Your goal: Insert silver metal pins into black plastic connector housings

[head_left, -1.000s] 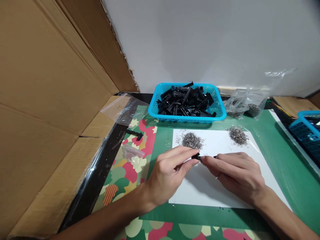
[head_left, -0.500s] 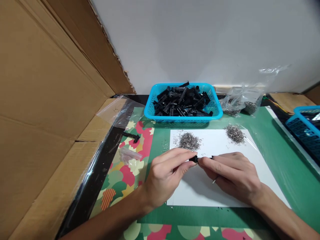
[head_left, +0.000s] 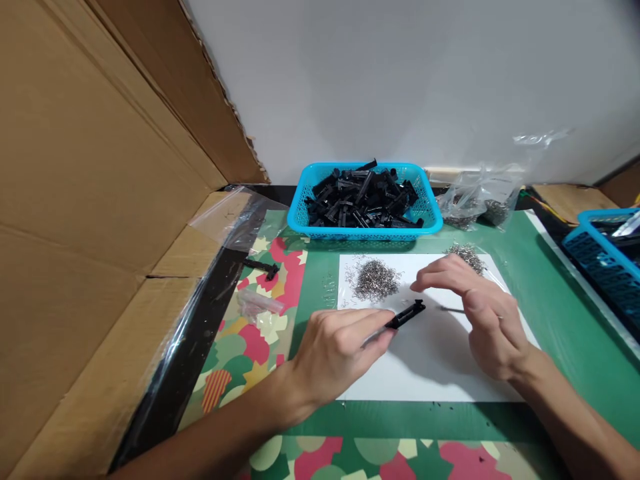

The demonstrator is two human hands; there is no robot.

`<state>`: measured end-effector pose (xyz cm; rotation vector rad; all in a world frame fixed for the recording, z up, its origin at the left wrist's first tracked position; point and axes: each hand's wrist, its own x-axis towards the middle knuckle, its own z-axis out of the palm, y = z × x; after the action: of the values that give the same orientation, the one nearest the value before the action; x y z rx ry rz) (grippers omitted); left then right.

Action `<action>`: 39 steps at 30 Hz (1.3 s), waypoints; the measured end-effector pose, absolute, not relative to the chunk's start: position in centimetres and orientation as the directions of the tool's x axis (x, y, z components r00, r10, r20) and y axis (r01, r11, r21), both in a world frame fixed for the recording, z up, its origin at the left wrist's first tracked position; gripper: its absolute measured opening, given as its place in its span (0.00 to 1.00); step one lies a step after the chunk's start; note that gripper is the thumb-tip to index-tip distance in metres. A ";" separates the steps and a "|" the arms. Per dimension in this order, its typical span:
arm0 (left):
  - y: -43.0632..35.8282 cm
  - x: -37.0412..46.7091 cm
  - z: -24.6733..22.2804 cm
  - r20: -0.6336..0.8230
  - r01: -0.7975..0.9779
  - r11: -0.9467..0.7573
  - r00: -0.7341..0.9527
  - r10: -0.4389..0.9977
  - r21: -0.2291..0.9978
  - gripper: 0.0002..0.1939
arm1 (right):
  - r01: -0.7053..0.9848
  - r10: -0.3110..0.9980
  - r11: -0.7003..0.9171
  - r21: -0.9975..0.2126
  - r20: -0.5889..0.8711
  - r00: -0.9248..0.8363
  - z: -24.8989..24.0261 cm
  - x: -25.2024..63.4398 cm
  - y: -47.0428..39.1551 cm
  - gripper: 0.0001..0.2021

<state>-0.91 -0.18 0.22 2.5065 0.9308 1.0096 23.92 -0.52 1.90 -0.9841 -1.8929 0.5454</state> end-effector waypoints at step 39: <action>-0.3 -0.4 -0.1 0.485 0.395 -0.847 0.696 0.528 0.356 0.09 | 0.402 0.983 0.175 -0.899 0.135 -0.126 1.9 19.2 -0.3 0.39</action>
<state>-0.41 -0.31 -0.15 2.6824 0.7410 0.8705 19.22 -0.32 1.89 -1.3375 -1.6593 0.9251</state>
